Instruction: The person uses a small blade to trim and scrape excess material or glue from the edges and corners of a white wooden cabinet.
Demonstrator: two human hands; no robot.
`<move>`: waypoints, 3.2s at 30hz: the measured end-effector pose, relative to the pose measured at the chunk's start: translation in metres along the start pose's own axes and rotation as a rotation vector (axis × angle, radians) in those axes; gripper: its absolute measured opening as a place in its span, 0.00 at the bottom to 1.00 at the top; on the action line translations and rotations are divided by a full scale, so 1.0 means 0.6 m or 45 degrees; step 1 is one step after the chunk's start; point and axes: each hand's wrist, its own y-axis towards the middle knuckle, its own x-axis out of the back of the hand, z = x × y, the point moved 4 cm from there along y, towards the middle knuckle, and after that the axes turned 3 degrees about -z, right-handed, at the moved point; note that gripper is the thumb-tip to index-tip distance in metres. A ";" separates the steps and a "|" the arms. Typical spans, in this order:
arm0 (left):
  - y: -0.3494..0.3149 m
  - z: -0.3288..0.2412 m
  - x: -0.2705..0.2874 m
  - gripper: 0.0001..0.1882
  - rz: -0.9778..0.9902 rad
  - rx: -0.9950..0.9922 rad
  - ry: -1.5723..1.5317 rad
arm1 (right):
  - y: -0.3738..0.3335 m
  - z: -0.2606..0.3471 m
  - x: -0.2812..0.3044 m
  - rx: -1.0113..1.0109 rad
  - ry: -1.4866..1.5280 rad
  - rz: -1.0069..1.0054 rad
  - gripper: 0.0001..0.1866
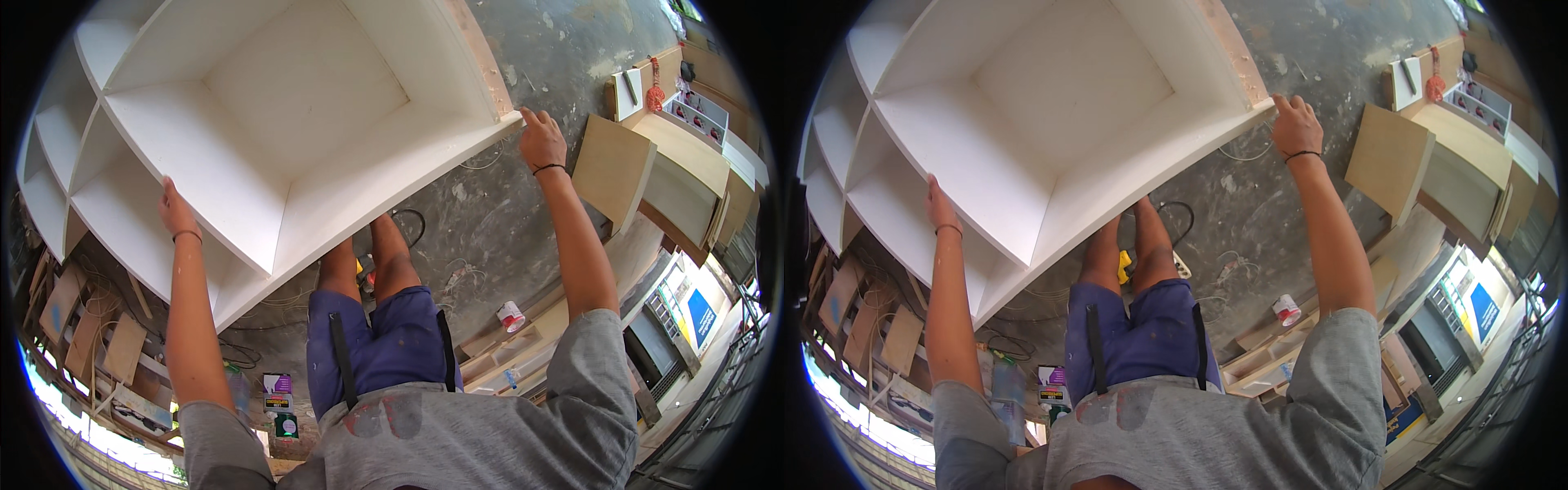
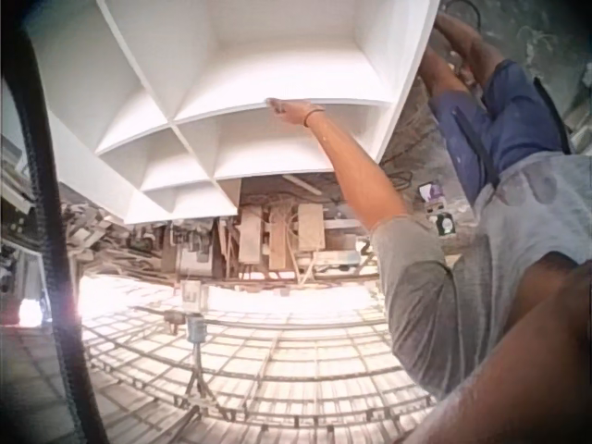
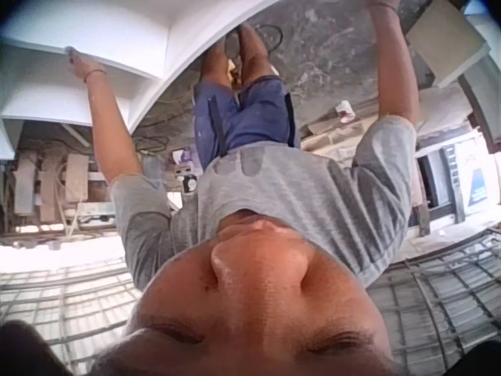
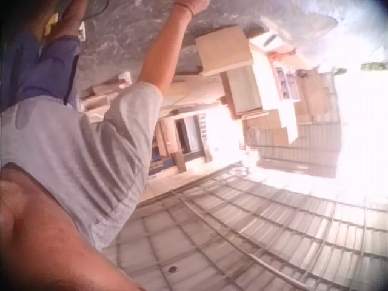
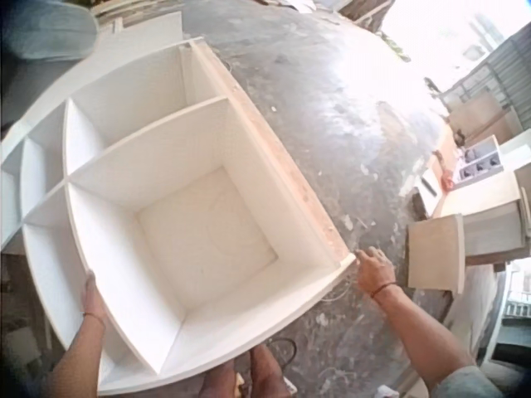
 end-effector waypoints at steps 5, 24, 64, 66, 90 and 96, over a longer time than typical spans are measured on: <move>0.003 -0.048 -0.031 0.42 -0.274 -0.064 0.606 | -0.064 0.127 0.007 0.074 0.119 0.043 0.18; -0.034 -0.075 -0.044 0.40 -0.334 0.094 0.829 | -0.024 0.065 0.013 0.043 -0.105 0.226 0.20; -0.038 -0.080 -0.038 0.38 -0.298 0.163 0.794 | -0.058 0.238 0.029 0.180 -0.118 0.725 0.20; -0.041 -0.085 -0.035 0.37 -0.270 0.202 0.791 | -0.131 0.373 0.022 0.424 0.018 0.728 0.19; -0.049 -0.086 -0.028 0.38 -0.214 0.230 0.675 | -0.069 0.342 0.034 0.120 -0.066 0.689 0.23; -0.044 -0.093 -0.036 0.37 -0.205 0.214 0.681 | -0.045 0.178 0.005 0.053 -0.287 0.533 0.22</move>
